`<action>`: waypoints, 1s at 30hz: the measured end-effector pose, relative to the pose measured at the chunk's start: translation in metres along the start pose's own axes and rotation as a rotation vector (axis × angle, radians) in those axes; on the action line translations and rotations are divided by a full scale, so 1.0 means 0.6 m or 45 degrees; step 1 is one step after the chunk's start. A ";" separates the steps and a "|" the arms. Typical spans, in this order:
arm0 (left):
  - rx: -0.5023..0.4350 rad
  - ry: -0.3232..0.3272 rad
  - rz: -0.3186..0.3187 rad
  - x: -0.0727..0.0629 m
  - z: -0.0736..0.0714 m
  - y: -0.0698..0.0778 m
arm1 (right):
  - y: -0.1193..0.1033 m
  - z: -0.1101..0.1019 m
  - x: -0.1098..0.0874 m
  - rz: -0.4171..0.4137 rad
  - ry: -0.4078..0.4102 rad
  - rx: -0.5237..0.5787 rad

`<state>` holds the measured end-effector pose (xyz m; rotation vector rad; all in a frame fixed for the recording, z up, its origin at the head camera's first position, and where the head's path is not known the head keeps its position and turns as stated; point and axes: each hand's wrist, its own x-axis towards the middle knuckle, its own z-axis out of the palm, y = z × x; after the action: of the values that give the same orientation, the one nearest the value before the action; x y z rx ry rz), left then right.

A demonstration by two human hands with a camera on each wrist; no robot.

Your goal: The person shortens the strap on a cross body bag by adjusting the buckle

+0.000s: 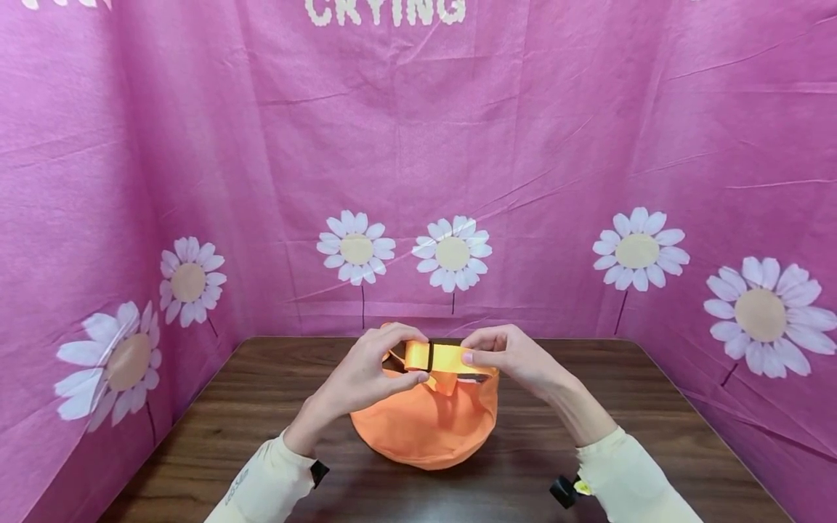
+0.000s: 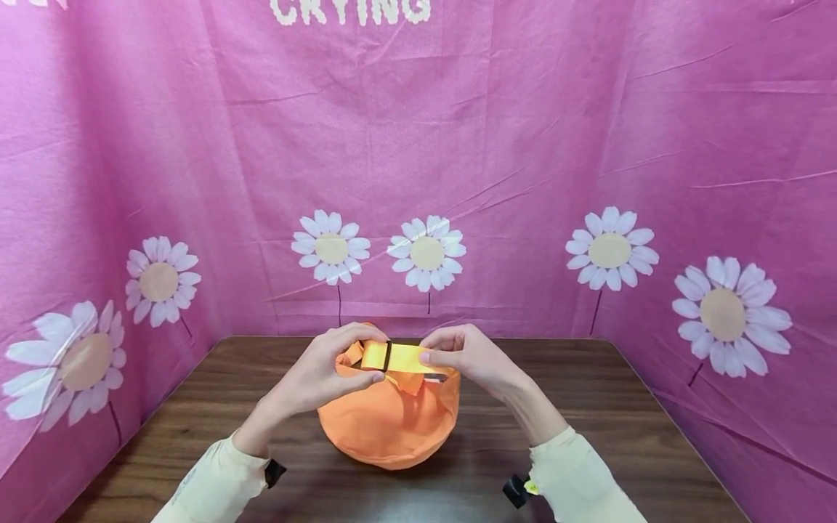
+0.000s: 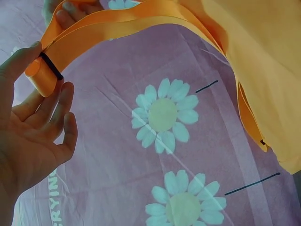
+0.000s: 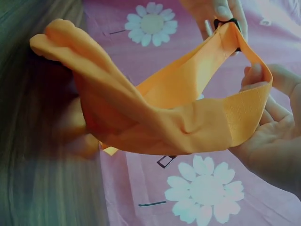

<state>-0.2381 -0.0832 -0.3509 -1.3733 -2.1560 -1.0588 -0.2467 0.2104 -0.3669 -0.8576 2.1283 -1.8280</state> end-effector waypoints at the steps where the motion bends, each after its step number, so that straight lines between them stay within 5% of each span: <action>1: -0.002 0.000 -0.011 0.000 0.001 0.000 | -0.002 0.001 0.000 0.002 0.008 -0.011; 18: -0.014 -0.042 0.019 -0.001 0.032 0.003 | -0.009 0.042 0.004 0.005 0.002 -0.120; 26: 0.037 0.016 0.098 0.000 0.022 0.000 | -0.001 0.030 0.005 0.026 0.042 -0.135; 30: 0.105 0.040 0.070 -0.002 0.012 0.000 | 0.009 0.020 0.006 0.022 0.061 -0.121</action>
<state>-0.2372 -0.0785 -0.3562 -1.3612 -2.1027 -0.9536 -0.2453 0.1989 -0.3737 -0.8210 2.2609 -1.7692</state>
